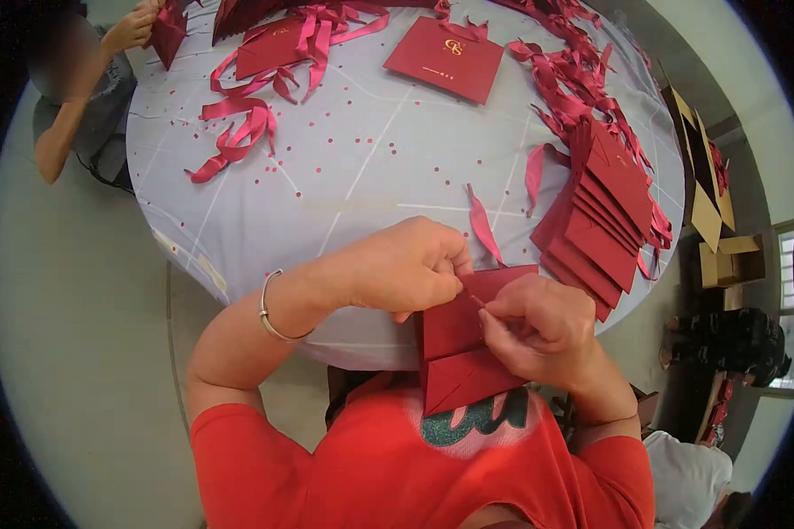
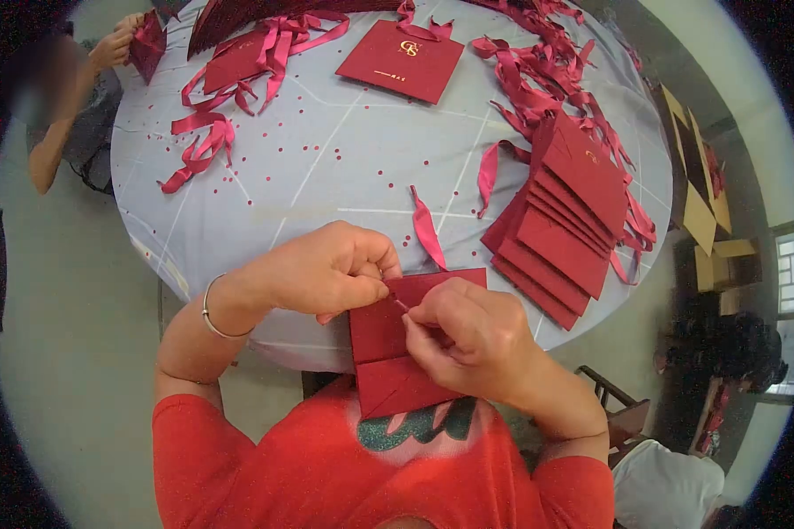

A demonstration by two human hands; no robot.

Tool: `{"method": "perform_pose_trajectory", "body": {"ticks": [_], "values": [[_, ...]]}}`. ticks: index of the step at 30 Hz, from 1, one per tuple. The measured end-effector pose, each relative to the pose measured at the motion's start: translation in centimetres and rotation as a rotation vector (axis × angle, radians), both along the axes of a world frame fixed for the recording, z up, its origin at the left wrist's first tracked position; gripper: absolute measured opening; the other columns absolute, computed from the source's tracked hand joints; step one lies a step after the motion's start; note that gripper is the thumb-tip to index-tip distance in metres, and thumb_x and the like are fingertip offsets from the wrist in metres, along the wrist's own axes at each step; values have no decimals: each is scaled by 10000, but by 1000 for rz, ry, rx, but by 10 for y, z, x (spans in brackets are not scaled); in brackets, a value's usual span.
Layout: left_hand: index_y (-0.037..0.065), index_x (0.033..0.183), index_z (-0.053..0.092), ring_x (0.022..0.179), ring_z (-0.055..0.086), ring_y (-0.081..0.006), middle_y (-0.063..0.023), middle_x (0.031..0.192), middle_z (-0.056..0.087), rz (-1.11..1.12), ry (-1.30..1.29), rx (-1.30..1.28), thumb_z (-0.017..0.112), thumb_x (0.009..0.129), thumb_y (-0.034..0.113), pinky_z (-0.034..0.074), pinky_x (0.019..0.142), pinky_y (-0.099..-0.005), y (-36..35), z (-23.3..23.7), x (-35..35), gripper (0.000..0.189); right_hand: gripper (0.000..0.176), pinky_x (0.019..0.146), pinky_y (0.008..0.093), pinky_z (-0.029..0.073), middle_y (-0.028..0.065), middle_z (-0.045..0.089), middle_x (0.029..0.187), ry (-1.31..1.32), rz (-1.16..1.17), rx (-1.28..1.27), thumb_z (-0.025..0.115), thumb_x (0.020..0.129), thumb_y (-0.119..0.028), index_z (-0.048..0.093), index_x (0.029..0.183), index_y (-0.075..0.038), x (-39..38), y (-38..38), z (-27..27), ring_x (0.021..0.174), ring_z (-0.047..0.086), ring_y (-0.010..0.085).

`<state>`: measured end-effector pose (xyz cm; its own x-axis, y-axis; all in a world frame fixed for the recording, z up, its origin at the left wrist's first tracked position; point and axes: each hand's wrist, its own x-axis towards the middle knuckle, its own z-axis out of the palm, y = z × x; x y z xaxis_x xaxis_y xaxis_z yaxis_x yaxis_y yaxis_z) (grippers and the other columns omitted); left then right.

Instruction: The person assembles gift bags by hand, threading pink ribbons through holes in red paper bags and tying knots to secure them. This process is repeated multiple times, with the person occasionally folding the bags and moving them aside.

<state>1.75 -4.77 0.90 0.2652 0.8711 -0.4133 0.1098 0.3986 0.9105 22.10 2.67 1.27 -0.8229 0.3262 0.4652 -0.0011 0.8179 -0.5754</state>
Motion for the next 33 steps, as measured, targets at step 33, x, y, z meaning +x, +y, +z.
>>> {"method": "perform_pose_trajectory", "body": {"ticks": [33], "values": [[-4, 883, 563, 455, 489, -71, -7, 623, 565, 67, 55, 126, 531, 845, 20, 370, 405, -243, -4, 1, 2, 56, 230, 662, 331, 491, 109, 637, 775, -376, 235, -380, 696, 833, -226, 687, 839, 4, -29, 47, 31, 716, 621, 222]]}}
